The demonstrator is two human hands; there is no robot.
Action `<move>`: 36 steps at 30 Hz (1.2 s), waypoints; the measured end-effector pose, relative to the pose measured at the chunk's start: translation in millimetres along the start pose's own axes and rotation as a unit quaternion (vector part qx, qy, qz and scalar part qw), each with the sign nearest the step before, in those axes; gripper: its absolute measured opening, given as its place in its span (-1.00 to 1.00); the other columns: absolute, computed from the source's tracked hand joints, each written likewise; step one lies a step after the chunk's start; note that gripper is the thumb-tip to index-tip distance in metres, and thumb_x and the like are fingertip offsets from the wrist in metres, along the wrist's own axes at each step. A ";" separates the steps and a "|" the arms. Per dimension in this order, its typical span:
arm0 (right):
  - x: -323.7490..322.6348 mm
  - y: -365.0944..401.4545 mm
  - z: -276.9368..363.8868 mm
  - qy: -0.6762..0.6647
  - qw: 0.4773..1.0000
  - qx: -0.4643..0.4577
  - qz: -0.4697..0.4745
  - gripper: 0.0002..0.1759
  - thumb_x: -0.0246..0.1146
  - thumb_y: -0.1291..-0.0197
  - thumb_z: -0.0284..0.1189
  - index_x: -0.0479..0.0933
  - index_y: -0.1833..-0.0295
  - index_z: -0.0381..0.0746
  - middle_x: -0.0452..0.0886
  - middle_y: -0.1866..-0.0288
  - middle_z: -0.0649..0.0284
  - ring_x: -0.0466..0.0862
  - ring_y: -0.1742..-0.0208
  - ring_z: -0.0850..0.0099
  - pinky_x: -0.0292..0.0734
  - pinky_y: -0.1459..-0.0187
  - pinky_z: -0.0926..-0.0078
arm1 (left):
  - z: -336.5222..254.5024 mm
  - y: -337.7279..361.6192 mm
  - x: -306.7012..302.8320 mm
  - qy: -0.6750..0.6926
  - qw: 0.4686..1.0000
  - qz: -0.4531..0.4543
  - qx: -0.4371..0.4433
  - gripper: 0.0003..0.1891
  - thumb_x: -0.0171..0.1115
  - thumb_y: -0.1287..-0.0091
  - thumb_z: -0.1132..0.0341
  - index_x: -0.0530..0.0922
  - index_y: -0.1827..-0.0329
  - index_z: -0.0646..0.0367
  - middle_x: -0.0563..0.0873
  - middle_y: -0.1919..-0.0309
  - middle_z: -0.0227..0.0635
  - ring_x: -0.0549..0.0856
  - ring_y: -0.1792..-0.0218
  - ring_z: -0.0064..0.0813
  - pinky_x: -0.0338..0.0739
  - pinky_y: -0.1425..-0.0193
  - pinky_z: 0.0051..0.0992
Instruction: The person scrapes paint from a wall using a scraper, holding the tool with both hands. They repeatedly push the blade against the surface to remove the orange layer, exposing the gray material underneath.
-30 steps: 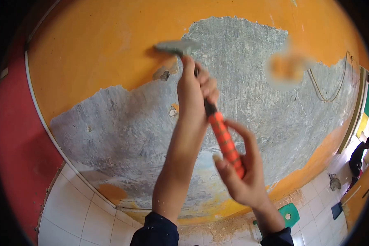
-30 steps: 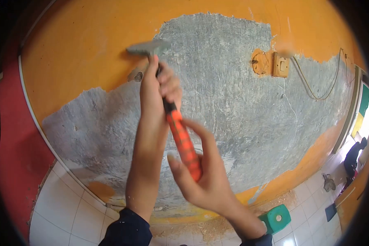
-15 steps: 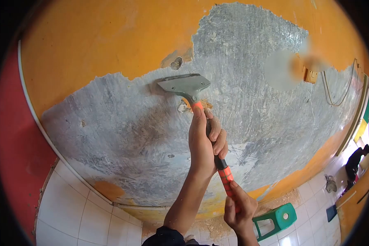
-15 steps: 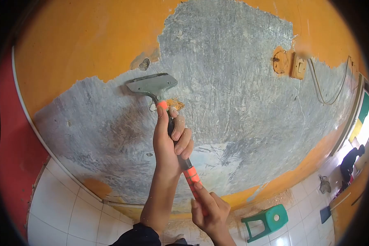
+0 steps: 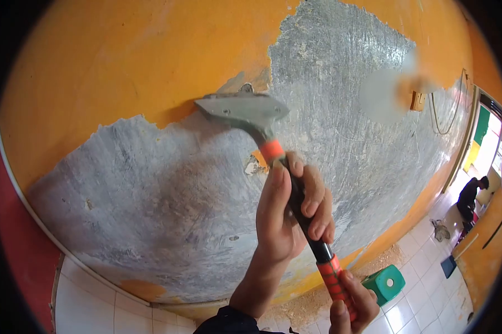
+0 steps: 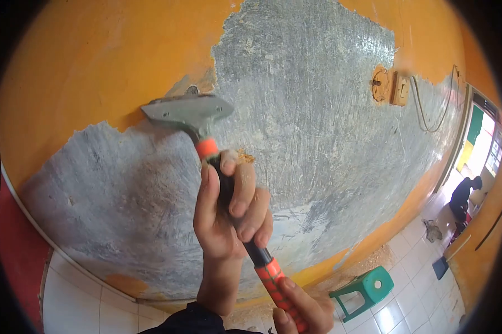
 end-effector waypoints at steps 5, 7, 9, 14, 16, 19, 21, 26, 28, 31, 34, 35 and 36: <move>11.8 0.5 5.6 -0.019 0.999 0.028 -0.036 -0.59 0.16 -0.29 -0.44 0.49 -0.13 -0.52 0.62 -0.03 -0.18 0.67 -0.05 0.12 0.49 -0.09 0.33 | -2.6 3.6 -2.2 0.044 0.999 0.021 -0.020 -0.68 -0.32 -0.55 0.01 0.27 0.02 0.04 0.39 0.51 -0.40 0.47 0.64 -0.56 0.62 0.53 -0.40; 12.1 -0.8 10.3 0.017 0.999 0.019 -0.043 -0.59 0.15 -0.28 -0.46 0.48 -0.15 -0.52 0.63 -0.02 -0.16 0.68 -0.02 0.12 0.50 -0.07 0.35 | -4.5 1.3 0.3 0.033 0.999 0.016 -0.023 -0.69 -0.25 -0.52 -0.05 0.23 0.09 0.01 0.39 0.54 -0.40 0.49 0.63 -0.54 0.61 0.52 -0.43; 17.8 8.4 11.9 -0.006 0.998 0.036 -0.043 -0.59 0.15 -0.28 -0.47 0.47 -0.16 -0.52 0.63 -0.02 -0.16 0.68 -0.01 0.12 0.50 -0.07 0.35 | -0.8 14.3 -4.1 0.043 0.998 0.014 -0.035 -0.69 -0.26 -0.53 -0.05 0.23 0.08 0.01 0.40 0.54 -0.40 0.49 0.63 -0.53 0.61 0.52 -0.43; 21.7 -1.5 17.2 0.005 1.000 -0.012 -0.005 -0.60 0.08 -0.30 -0.55 0.42 -0.19 -0.55 0.61 -0.01 -0.21 0.66 -0.03 0.13 0.50 -0.07 0.35 | -6.9 6.9 -1.4 0.037 0.999 0.010 -0.031 -0.67 -0.27 -0.52 -0.06 0.22 0.07 0.01 0.39 0.53 -0.41 0.50 0.60 -0.52 0.59 0.50 -0.42; 24.4 6.5 12.7 -0.004 1.000 -0.005 -0.014 -0.61 0.06 -0.30 -0.57 0.41 -0.19 -0.56 0.59 -0.04 -0.22 0.65 -0.06 0.12 0.49 -0.08 0.34 | -5.7 10.4 -4.7 0.030 0.998 0.052 -0.022 -0.61 -0.34 -0.54 -0.04 0.33 -0.05 0.04 0.40 0.50 -0.44 0.51 0.58 -0.52 0.65 0.47 -0.32; 25.2 5.7 11.5 -0.014 1.000 -0.001 -0.007 -0.61 0.04 -0.30 -0.59 0.38 -0.19 -0.59 0.55 -0.09 -0.25 0.62 -0.12 0.11 0.48 -0.12 0.34 | 1.3 24.2 -4.6 0.047 0.998 -0.022 -0.039 -0.65 -0.28 -0.53 -0.06 0.24 0.04 0.04 0.39 0.52 -0.41 0.50 0.60 -0.52 0.57 0.51 -0.44; 26.0 0.9 16.5 -0.046 0.999 -0.005 0.011 -0.60 0.03 -0.30 -0.60 0.35 -0.21 -0.61 0.53 -0.12 -0.25 0.58 -0.18 0.10 0.46 -0.15 0.34 | -4.8 14.9 -1.0 0.028 0.999 -0.016 -0.032 -0.66 -0.27 -0.53 -0.05 0.24 0.03 0.04 0.39 0.52 -0.40 0.50 0.59 -0.52 0.58 0.51 -0.44; 21.6 -1.4 17.9 -0.072 0.997 -0.001 0.010 -0.57 0.03 -0.30 -0.60 0.32 -0.23 -0.60 0.51 -0.15 -0.26 0.58 -0.19 0.09 0.45 -0.17 0.35 | 1.9 23.9 -0.5 -0.016 0.998 -0.039 -0.039 -0.65 -0.26 -0.53 -0.04 0.26 0.01 0.05 0.39 0.49 -0.41 0.51 0.56 -0.54 0.58 0.52 -0.45; 18.2 -7.7 16.5 -0.056 0.998 -0.007 0.025 -0.57 0.03 -0.30 -0.60 0.31 -0.24 -0.60 0.50 -0.16 -0.27 0.57 -0.20 0.07 0.45 -0.17 0.35 | 2.2 18.4 1.7 0.023 0.999 -0.032 -0.033 -0.66 -0.24 -0.53 -0.03 0.27 0.00 0.06 0.39 0.48 -0.41 0.51 0.56 -0.54 0.57 0.54 -0.46; 21.2 -9.1 16.0 -0.055 0.998 -0.003 0.031 -0.55 0.03 -0.31 -0.59 0.29 -0.27 -0.58 0.47 -0.20 -0.27 0.55 -0.22 0.03 0.44 -0.19 0.32 | -5.1 9.5 8.6 -0.024 0.998 -0.049 -0.017 -0.67 -0.23 -0.54 0.00 0.27 -0.04 0.08 0.38 0.47 -0.41 0.50 0.60 -0.54 0.57 0.56 -0.47; 18.3 -1.9 8.4 -0.094 0.995 -0.019 0.025 -0.54 0.01 -0.32 -0.61 0.25 -0.31 -0.56 0.44 -0.24 -0.26 0.50 -0.28 0.05 0.38 -0.25 0.30 | -0.4 23.1 9.9 -0.069 0.995 -0.068 -0.030 -0.65 -0.27 -0.55 0.01 0.28 -0.07 0.09 0.38 0.45 -0.41 0.47 0.65 -0.55 0.55 0.60 -0.48; 18.7 -3.3 3.1 -0.094 0.995 -0.021 0.026 -0.54 0.01 -0.32 -0.61 0.25 -0.31 -0.56 0.44 -0.24 -0.26 0.50 -0.28 0.05 0.38 -0.25 0.30 | 0.6 25.4 11.3 -0.005 0.996 -0.078 -0.041 -0.64 -0.27 -0.55 0.03 0.28 -0.14 0.11 0.37 0.45 -0.42 0.41 0.70 -0.59 0.51 0.64 -0.53; 22.4 -11.3 2.2 -0.107 0.993 -0.010 0.047 -0.53 0.00 -0.33 -0.61 0.22 -0.32 -0.56 0.41 -0.27 -0.24 0.45 -0.32 0.06 0.34 -0.28 0.30 | -0.8 21.9 12.0 -0.005 0.996 -0.081 -0.041 -0.64 -0.27 -0.55 0.03 0.28 -0.14 0.11 0.37 0.45 -0.42 0.41 0.70 -0.59 0.51 0.64 -0.53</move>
Point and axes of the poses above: each hand's wrist, its own y-axis away from the middle knuckle, its own x-axis out of the palm, z = x × y, the point moved 3 cm from there along -y, towards the middle knuckle
